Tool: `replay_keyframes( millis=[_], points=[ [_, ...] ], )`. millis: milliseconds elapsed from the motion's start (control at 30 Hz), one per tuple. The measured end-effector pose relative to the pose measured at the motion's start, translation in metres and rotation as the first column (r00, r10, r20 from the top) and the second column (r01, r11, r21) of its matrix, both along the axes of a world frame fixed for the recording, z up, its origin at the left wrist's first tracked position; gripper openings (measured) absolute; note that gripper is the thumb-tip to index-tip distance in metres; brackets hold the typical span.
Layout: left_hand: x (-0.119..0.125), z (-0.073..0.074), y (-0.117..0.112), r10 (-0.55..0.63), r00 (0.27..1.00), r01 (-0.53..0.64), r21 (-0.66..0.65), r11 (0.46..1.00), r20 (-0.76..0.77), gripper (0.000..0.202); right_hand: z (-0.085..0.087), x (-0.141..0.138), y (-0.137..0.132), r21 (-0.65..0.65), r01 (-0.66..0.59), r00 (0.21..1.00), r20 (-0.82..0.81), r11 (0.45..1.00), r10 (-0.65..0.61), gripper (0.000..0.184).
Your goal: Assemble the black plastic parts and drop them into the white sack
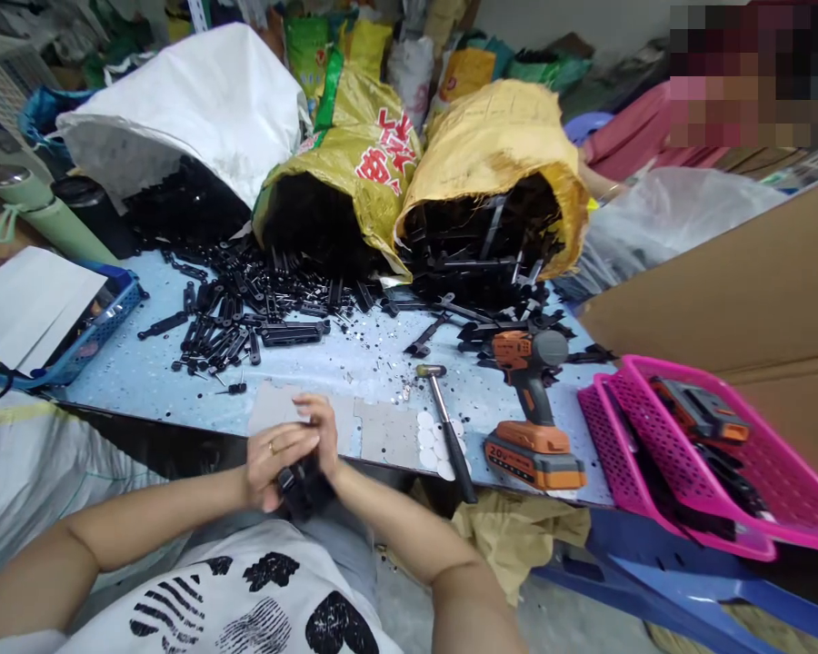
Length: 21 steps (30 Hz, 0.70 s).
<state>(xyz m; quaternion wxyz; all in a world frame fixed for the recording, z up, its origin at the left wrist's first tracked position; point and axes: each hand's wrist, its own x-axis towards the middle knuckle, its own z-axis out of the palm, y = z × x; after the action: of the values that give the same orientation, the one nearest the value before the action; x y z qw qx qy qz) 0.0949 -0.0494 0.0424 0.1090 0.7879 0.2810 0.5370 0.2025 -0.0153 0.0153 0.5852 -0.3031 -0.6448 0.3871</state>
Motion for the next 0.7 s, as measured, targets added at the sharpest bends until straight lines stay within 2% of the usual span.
replay_keyframes(
  millis=[33,67,100,133,233,267,300,367,433,500,533,600,633,667,700],
  points=[
    [-0.008,-0.011,0.013,0.082,0.991,-0.076,0.064,0.995,-0.107,0.075,-0.005,0.001,0.027,0.035,-0.102,0.983,0.156,0.994,0.095,0.045],
    [-0.015,-0.021,0.026,0.176,0.96,-0.152,0.12,0.981,-0.22,0.076,-0.008,0.002,0.057,0.065,-0.167,0.931,0.338,0.984,0.136,0.047],
    [-0.023,-0.03,0.039,0.241,0.908,-0.206,0.136,0.969,-0.342,0.075,-0.01,0.003,0.087,0.115,-0.154,0.866,0.494,0.981,0.078,0.045],
    [-0.03,-0.038,0.052,0.267,0.848,-0.226,0.142,0.964,-0.459,0.075,-0.011,0.005,0.116,0.152,-0.143,0.766,0.643,0.978,0.012,0.044],
    [-0.044,-0.05,0.079,0.201,0.666,-0.199,0.088,0.976,-0.719,0.061,-0.01,0.008,0.179,0.142,-0.194,0.38,0.923,0.971,-0.059,0.047],
    [-0.047,-0.051,0.085,0.174,0.62,-0.197,0.063,0.978,-0.765,0.053,-0.01,0.01,0.19,0.12,-0.219,0.285,0.957,0.968,-0.054,0.047],
    [-0.049,-0.051,0.091,0.158,0.584,-0.21,0.039,0.977,-0.796,0.046,-0.009,0.012,0.199,0.108,-0.232,0.229,0.972,0.967,-0.054,0.047],
    [-0.049,-0.05,0.104,0.168,0.538,-0.284,0.01,0.959,-0.826,0.039,-0.008,0.019,0.212,0.145,-0.171,0.219,0.97,0.975,-0.106,0.046],
    [-0.046,-0.047,0.12,0.202,0.511,-0.374,-0.005,0.927,-0.836,0.038,-0.006,0.028,0.227,0.215,0.048,0.226,0.949,0.975,-0.221,0.044],
    [-0.045,-0.043,0.139,0.216,0.514,-0.408,-0.015,0.913,-0.83,0.041,-0.005,0.037,0.248,0.237,0.32,0.161,0.941,0.917,-0.299,0.041],
    [-0.048,-0.04,0.149,0.226,0.529,-0.416,-0.018,0.909,-0.818,0.042,-0.005,0.041,0.26,0.225,0.416,0.124,0.946,0.881,-0.3,0.042],
    [-0.067,-0.032,0.166,0.299,0.563,-0.496,-0.025,0.868,-0.771,0.041,-0.008,0.048,0.281,0.154,0.498,0.111,0.965,0.853,-0.239,0.046],
    [-0.084,-0.027,0.172,0.372,0.561,-0.586,-0.037,0.81,-0.74,0.039,-0.01,0.05,0.289,0.109,0.502,0.146,0.967,0.858,-0.208,0.048],
    [-0.106,-0.024,0.177,0.457,0.534,-0.697,-0.064,0.714,-0.712,0.038,-0.011,0.053,0.295,0.064,0.501,0.21,0.958,0.863,-0.193,0.049],
    [-0.13,-0.021,0.179,0.534,0.483,-0.799,-0.1,0.592,-0.694,0.037,-0.013,0.055,0.298,0.019,0.503,0.306,0.931,0.864,-0.198,0.048]
  ],
)
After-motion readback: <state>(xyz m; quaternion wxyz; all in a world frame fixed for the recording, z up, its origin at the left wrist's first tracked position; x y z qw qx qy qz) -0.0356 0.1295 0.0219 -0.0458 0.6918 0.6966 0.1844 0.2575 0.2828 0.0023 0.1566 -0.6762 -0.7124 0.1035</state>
